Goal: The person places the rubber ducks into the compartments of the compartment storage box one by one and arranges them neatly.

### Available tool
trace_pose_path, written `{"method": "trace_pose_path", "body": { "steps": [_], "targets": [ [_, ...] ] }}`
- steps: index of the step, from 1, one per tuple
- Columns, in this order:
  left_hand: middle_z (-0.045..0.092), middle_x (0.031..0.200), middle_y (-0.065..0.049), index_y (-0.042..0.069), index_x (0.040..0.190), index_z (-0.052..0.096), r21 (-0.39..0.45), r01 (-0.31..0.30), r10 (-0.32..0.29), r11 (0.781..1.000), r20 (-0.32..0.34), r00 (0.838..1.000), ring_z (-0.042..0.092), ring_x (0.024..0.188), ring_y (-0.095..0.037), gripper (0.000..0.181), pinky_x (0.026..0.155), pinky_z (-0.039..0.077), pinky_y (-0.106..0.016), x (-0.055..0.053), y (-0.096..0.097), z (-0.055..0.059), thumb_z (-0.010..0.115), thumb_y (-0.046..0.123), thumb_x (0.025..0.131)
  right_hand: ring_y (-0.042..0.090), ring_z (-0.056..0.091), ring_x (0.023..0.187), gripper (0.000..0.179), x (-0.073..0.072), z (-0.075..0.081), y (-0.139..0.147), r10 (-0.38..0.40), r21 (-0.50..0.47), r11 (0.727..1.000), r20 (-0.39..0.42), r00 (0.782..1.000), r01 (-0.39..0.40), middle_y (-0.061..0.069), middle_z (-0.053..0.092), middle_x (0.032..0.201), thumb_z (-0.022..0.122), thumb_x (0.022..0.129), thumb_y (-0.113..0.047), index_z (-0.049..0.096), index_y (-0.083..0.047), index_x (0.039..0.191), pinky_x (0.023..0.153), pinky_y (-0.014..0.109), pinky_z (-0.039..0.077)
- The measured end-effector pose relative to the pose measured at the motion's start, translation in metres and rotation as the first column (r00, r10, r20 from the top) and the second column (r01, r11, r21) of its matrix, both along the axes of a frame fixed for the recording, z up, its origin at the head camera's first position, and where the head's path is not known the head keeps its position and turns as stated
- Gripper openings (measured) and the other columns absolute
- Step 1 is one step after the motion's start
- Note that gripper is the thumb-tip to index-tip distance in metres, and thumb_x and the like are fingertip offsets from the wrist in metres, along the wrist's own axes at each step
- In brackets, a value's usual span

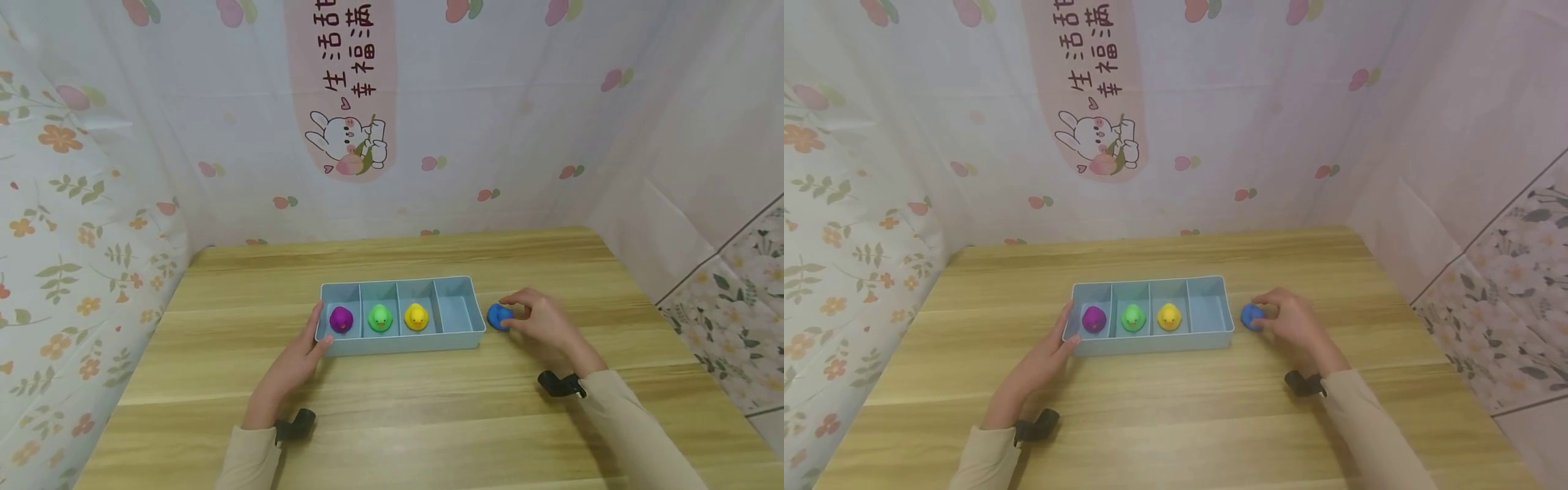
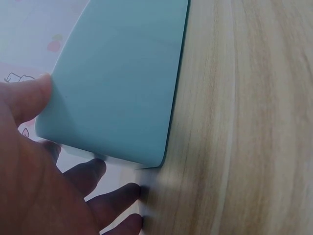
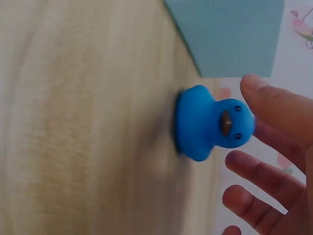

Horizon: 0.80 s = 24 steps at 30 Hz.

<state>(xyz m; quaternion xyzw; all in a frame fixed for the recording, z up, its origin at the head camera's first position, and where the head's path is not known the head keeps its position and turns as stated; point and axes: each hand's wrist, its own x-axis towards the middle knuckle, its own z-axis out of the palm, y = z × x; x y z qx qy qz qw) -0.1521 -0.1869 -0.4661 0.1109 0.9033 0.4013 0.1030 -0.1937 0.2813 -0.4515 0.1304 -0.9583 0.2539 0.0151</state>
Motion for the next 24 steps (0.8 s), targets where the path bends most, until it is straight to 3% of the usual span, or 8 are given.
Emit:
{"method": "trace_pose_path", "body": {
  "steps": [7,13,18,24],
  "targets": [
    [0.014,0.158,-0.018,0.021,0.155,-0.001,-0.018,0.0,0.0,1.0,0.019,1.0,0.023,0.141,-0.043,0.069,0.114,0.021,-0.058,0.0,0.001,0.002,0.039,0.04,0.102,0.027,0.055,0.093,0.046,0.002,-0.008,0.002,0.03,-0.042,0.999,0.086,0.996,-0.026,0.013,0.061,0.116,0.08,0.077,-0.021,0.066,-0.01,0.12,0.076,0.04,0.047],
    [0.015,0.157,-0.021,0.022,0.155,-0.001,-0.002,-0.006,0.006,1.0,-0.009,1.0,0.025,0.139,-0.045,0.07,0.112,0.023,-0.06,0.001,0.001,0.001,0.04,0.042,0.102,0.02,0.048,0.082,0.047,-0.002,-0.015,0.006,0.053,-0.073,0.996,0.074,0.996,-0.048,0.012,0.062,0.111,0.081,0.076,-0.013,0.066,-0.007,0.119,0.07,0.03,0.041],
    [0.017,0.156,-0.024,0.023,0.155,-0.001,0.011,-0.009,0.009,1.0,-0.043,0.999,0.027,0.137,-0.049,0.069,0.109,0.026,-0.063,0.002,0.0,0.001,0.04,0.037,0.102,0.02,0.051,0.085,0.045,-0.005,-0.021,0.009,0.045,-0.073,0.997,0.052,0.998,-0.041,0.012,0.064,0.112,0.08,0.078,-0.018,0.066,-0.009,0.12,0.073,0.03,0.043],
    [0.015,0.158,-0.02,0.021,0.155,-0.001,-0.001,-0.004,0.004,1.0,-0.004,1.0,0.025,0.14,-0.045,0.07,0.113,0.022,-0.059,0.0,-0.001,-0.001,0.041,0.038,0.102,0.02,0.052,0.08,0.042,-0.003,-0.019,0.006,0.038,-0.077,0.996,-0.003,0.999,-0.038,0.011,0.066,0.105,0.079,0.078,-0.015,0.068,-0.006,0.117,0.069,0.028,0.043]
  ]
}}
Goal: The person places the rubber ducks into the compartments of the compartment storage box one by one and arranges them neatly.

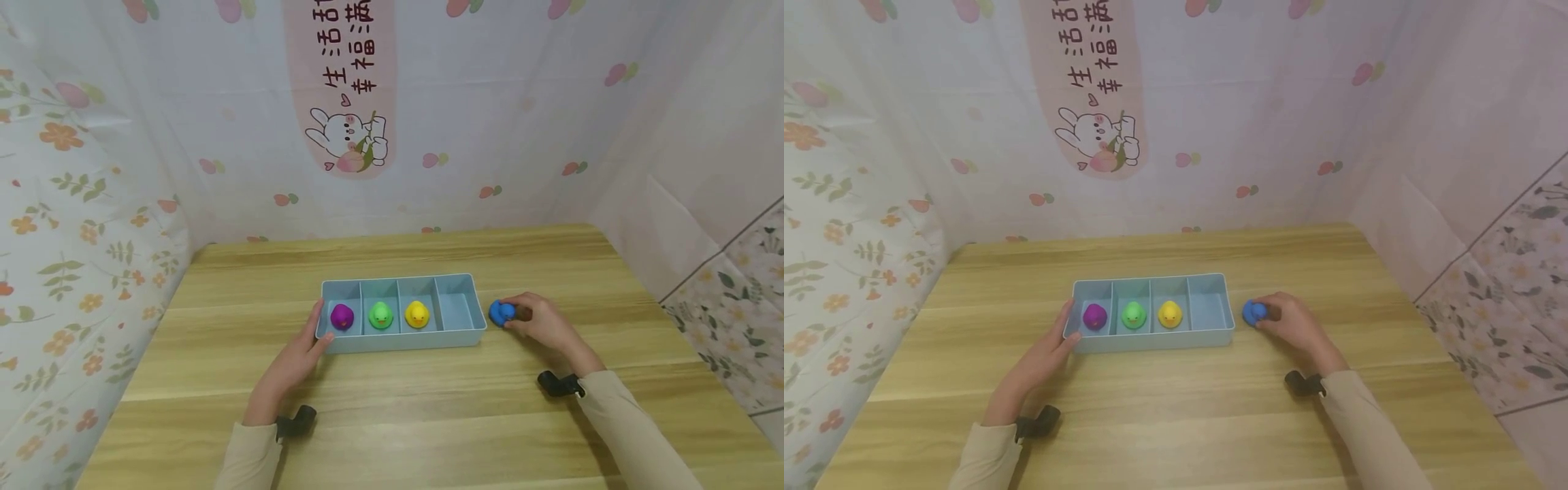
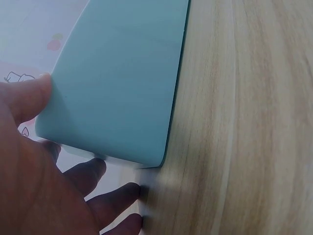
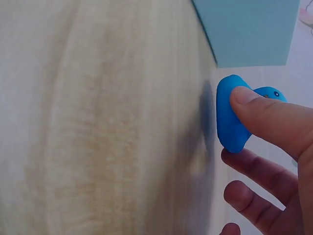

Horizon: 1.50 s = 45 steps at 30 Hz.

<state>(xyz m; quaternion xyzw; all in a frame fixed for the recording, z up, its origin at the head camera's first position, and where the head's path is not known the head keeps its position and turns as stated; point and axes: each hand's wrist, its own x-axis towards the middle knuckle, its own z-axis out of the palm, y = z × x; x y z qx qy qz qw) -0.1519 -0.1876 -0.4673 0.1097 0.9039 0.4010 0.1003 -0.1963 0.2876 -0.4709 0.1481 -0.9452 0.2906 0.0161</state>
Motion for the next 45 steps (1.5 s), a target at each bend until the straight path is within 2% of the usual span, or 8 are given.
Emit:
{"method": "trace_pose_path", "body": {
  "steps": [5,16,24,37,45],
  "targets": [
    [0.012,0.159,-0.019,0.021,0.155,-0.002,-0.011,0.004,-0.004,1.0,0.023,1.0,0.022,0.141,-0.043,0.069,0.114,0.02,-0.058,-0.001,0.0,0.0,0.04,0.035,0.103,0.015,0.046,0.067,0.04,0.0,0.008,-0.004,0.0,-0.014,1.0,-0.057,0.998,-0.001,0.009,0.065,0.095,0.08,0.076,-0.011,0.069,-0.003,0.113,0.057,0.023,0.038],
    [0.012,0.159,-0.018,0.021,0.155,-0.002,-0.006,0.006,-0.006,1.0,0.026,1.0,0.023,0.141,-0.043,0.069,0.114,0.021,-0.058,0.0,0.0,0.003,0.04,0.038,0.102,0.018,0.046,0.07,0.04,-0.006,0.026,-0.01,-0.017,-0.004,1.0,-0.143,0.99,0.017,0.011,0.067,0.094,0.082,0.073,-0.011,0.07,-0.003,0.11,0.06,0.025,0.036],
    [0.013,0.158,-0.019,0.021,0.155,-0.002,0.002,0.007,-0.007,1.0,0.032,0.999,0.023,0.141,-0.044,0.069,0.114,0.02,-0.059,0.0,0.0,0.003,0.04,0.037,0.103,0.022,0.047,0.075,0.038,-0.006,0.04,-0.019,-0.03,-0.008,1.0,-0.129,0.991,0.029,0.011,0.067,0.099,0.08,0.076,-0.013,0.069,-0.005,0.111,0.062,0.028,0.037],
    [0.013,0.158,-0.019,0.021,0.155,-0.003,0.003,0.011,-0.011,1.0,0.024,1.0,0.024,0.14,-0.044,0.07,0.113,0.021,-0.059,-0.002,-0.001,0.003,0.041,0.035,0.102,0.023,0.045,0.078,0.039,-0.015,0.057,-0.04,-0.024,-0.022,1.0,-0.088,0.996,0.022,0.01,0.063,0.097,0.079,0.079,-0.018,0.068,-0.005,0.113,0.064,0.031,0.035],
    [0.015,0.158,-0.02,0.018,0.155,-0.001,0.006,0.015,-0.015,1.0,0.008,1.0,0.025,0.14,-0.045,0.07,0.113,0.022,-0.059,0.0,-0.001,0.005,0.041,0.036,0.102,0.024,0.048,0.076,0.037,-0.016,0.061,-0.059,0.04,-0.021,0.999,-0.122,0.992,-0.043,0.009,0.065,0.094,0.08,0.075,-0.016,0.069,-0.005,0.109,0.065,0.03,0.037]
  ]
}}
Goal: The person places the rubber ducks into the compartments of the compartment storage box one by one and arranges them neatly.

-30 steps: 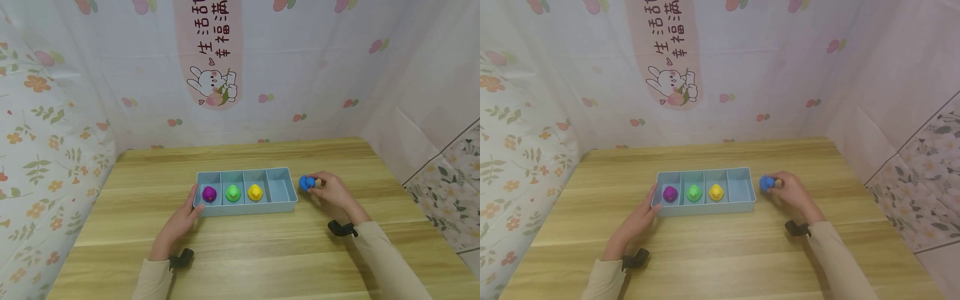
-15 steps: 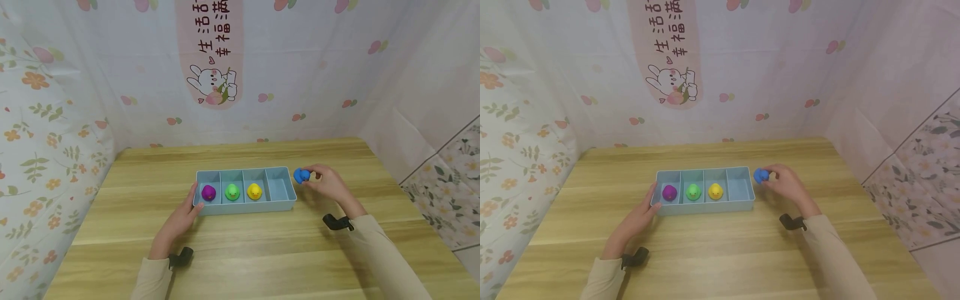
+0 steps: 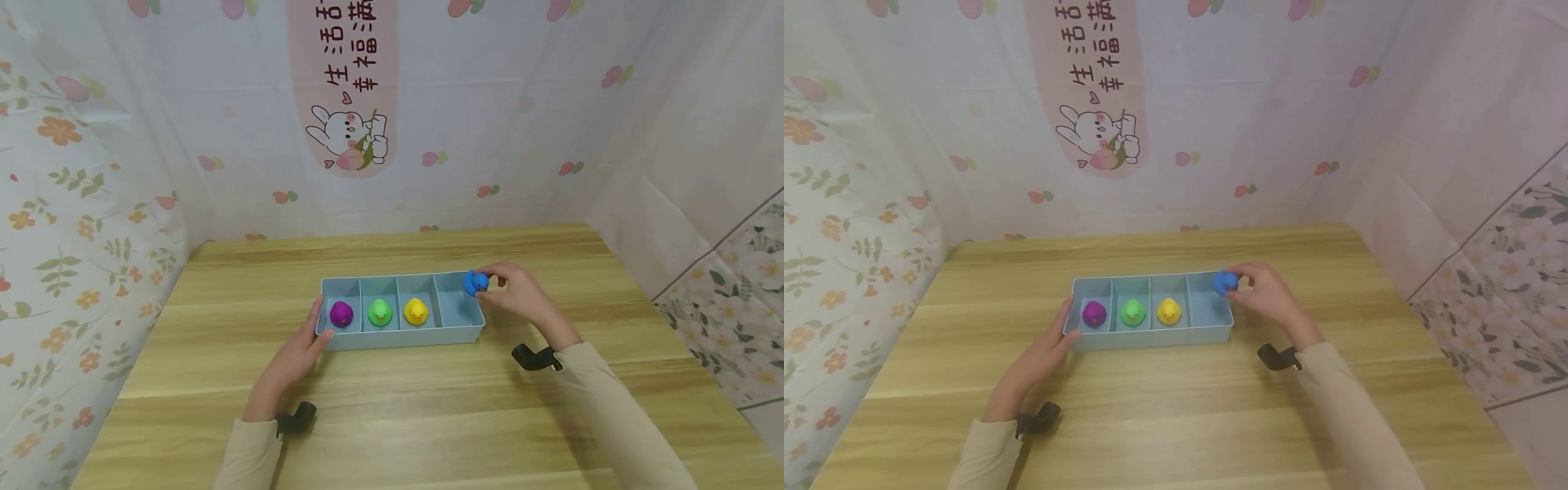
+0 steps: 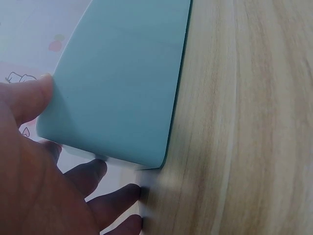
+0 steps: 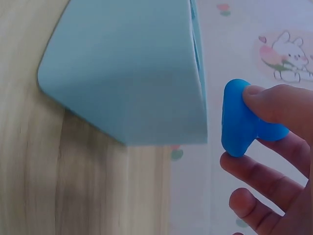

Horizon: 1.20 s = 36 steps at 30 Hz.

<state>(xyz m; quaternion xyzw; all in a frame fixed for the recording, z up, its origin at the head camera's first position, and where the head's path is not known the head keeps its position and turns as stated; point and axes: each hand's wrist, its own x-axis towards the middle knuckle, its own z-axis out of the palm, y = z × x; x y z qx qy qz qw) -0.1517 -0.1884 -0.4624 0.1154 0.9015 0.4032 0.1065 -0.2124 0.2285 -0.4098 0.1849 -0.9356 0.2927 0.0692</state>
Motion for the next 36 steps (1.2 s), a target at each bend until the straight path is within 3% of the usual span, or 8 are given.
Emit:
{"method": "trace_pose_path", "body": {
  "steps": [10,19,26,33,36],
  "targets": [
    [0.014,0.158,-0.02,0.017,0.155,-0.001,0.006,0.002,-0.002,1.0,0.014,1.0,0.024,0.14,-0.044,0.07,0.114,0.021,-0.058,-0.001,0.0,0.001,0.041,0.036,0.102,0.027,0.056,0.09,0.036,0.002,-0.007,-0.019,0.071,-0.001,0.998,0.032,0.997,-0.071,0.009,0.067,0.1,0.081,0.075,-0.016,0.068,-0.004,0.107,0.073,0.034,0.044],
    [0.013,0.158,-0.02,0.018,0.155,-0.002,0.007,0.003,-0.003,1.0,0.018,1.0,0.023,0.141,-0.044,0.07,0.114,0.021,-0.058,0.0,0.0,0.0,0.041,0.036,0.102,0.027,0.056,0.092,0.034,0.002,-0.013,-0.03,0.094,0.158,0.983,0.024,0.995,-0.096,0.005,0.067,0.097,0.079,0.075,-0.019,0.067,-0.005,0.104,0.081,0.045,0.049],
    [0.015,0.158,-0.02,0.02,0.155,-0.002,0.006,-0.002,0.002,1.0,0.02,1.0,0.025,0.14,-0.044,0.071,0.113,0.022,-0.059,0.0,-0.001,-0.002,0.039,0.041,0.102,0.023,0.056,0.088,0.035,0.0,-0.018,-0.037,0.068,0.332,0.941,-0.003,0.998,-0.063,0.001,0.069,0.098,0.079,0.074,-0.029,0.068,-0.014,0.103,0.07,0.041,0.051],
    [0.013,0.158,-0.019,0.02,0.155,-0.002,0.009,-0.008,0.008,1.0,0.024,1.0,0.025,0.14,-0.043,0.07,0.114,0.021,-0.058,0.0,-0.001,-0.002,0.041,0.038,0.102,0.022,0.053,0.08,0.032,-0.004,-0.019,-0.044,0.08,0.443,0.893,0.015,0.997,-0.078,0.002,0.071,0.098,0.079,0.074,-0.032,0.068,-0.016,0.1,0.056,0.036,0.046],
    [0.012,0.159,-0.019,0.02,0.155,-0.003,0.006,-0.005,0.005,1.0,0.027,1.0,0.023,0.141,-0.043,0.07,0.114,0.021,-0.058,0.0,-0.001,-0.001,0.04,0.038,0.102,0.021,0.053,0.079,0.032,-0.006,-0.02,-0.046,0.068,0.484,0.872,0.032,0.997,-0.075,0.0,0.071,0.098,0.078,0.075,-0.033,0.067,-0.017,0.1,0.057,0.036,0.045]
  ]
}}
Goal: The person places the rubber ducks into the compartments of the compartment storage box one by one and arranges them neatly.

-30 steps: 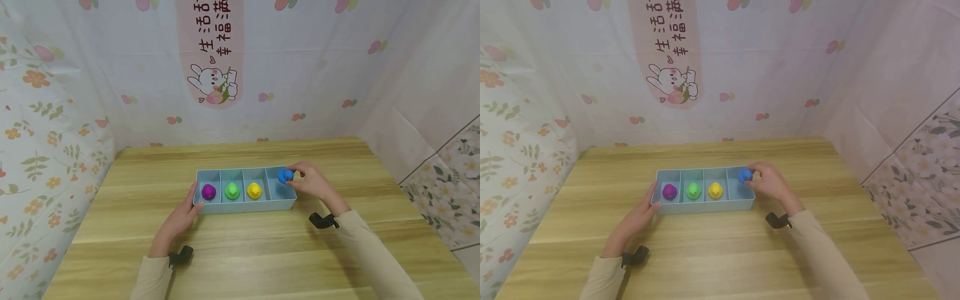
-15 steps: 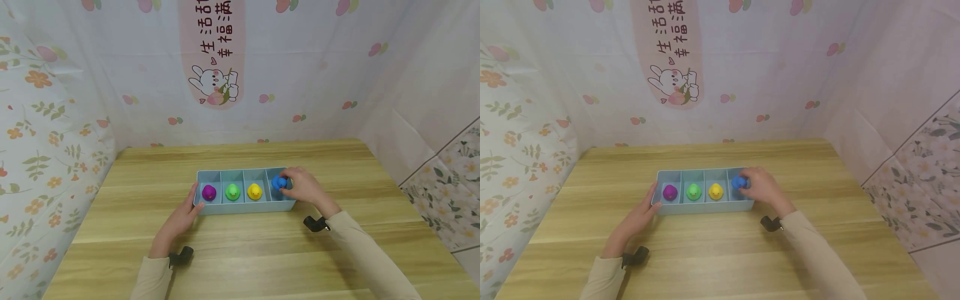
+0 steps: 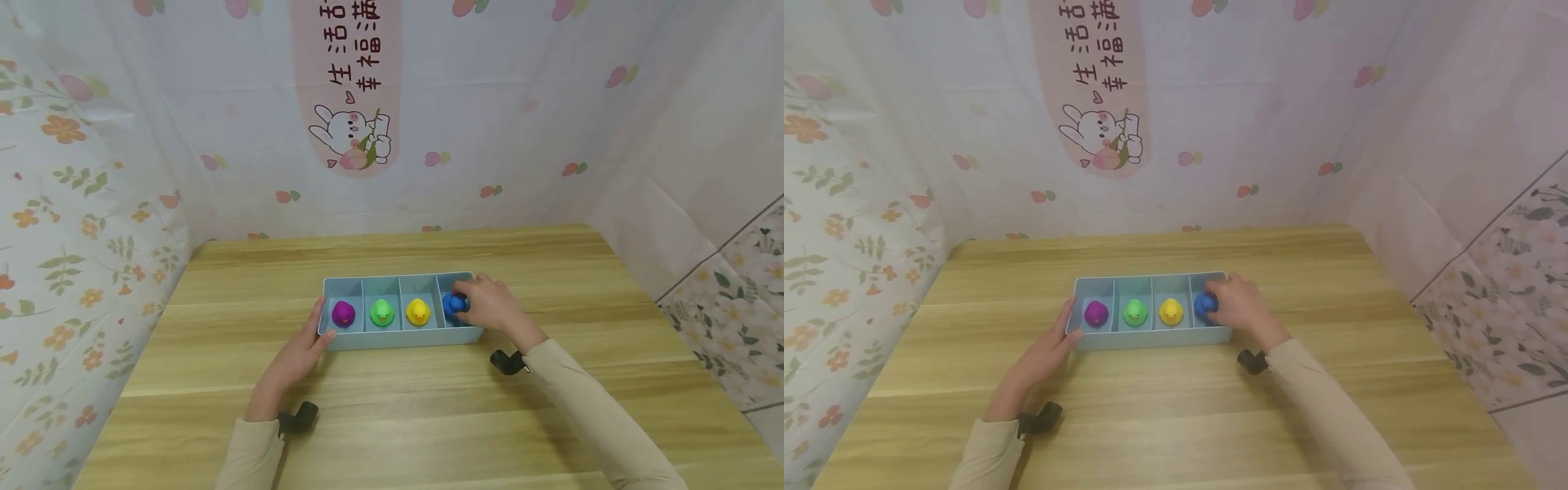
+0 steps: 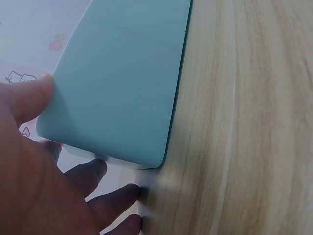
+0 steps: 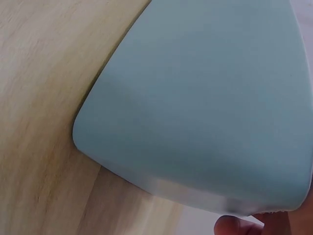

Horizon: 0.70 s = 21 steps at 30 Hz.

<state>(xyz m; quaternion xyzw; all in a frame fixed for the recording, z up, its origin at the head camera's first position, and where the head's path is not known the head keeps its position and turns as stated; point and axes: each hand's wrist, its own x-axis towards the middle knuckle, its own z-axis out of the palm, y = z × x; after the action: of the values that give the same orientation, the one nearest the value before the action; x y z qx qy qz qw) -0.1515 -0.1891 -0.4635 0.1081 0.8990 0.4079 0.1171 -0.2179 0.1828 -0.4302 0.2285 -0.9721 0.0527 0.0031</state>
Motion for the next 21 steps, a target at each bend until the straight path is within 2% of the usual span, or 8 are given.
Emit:
{"method": "trace_pose_path", "body": {
  "steps": [6,11,21],
  "targets": [
    [0.013,0.159,-0.019,0.021,0.155,-0.003,-0.01,-0.005,0.005,1.0,-0.002,1.0,0.024,0.141,-0.042,0.071,0.114,0.021,-0.057,0.002,-0.0016,-0.0001,0.039,0.043,0.102,0.025,0.055,0.085,0.035,0.0009,-0.0001,-0.0037,-0.018,0.023,1.0,0.041,0.999,0.017,0.003,0.072,0.099,0.079,0.075,-0.032,0.067,-0.015,0.102,0.063,0.041,0.046],
    [0.014,0.158,-0.02,0.02,0.155,-0.002,0.007,-0.002,0.002,1.0,-0.007,1.0,0.024,0.141,-0.043,0.071,0.114,0.021,-0.057,0.0025,-0.0025,-0.001,0.041,0.039,0.102,0.026,0.056,0.088,0.039,0.0014,0.0011,-0.0072,-0.033,0.058,0.998,0.074,0.997,0.029,0.003,0.072,0.099,0.08,0.074,-0.034,0.066,-0.016,0.106,0.066,0.044,0.046],
    [0.012,0.158,-0.021,0.015,0.155,0.0,0.009,0.015,-0.015,1.0,-0.003,1.0,0.02,0.142,-0.043,0.071,0.115,0.019,-0.057,0.0007,-0.0045,-0.0025,0.042,0.036,0.102,0.025,0.054,0.087,0.041,0.0004,-0.0012,-0.0101,-0.017,0.1,0.995,0.1,0.995,0.007,0.002,0.072,0.1,0.082,0.072,-0.037,0.067,-0.015,0.104,0.064,0.042,0.043]
  ]
}}
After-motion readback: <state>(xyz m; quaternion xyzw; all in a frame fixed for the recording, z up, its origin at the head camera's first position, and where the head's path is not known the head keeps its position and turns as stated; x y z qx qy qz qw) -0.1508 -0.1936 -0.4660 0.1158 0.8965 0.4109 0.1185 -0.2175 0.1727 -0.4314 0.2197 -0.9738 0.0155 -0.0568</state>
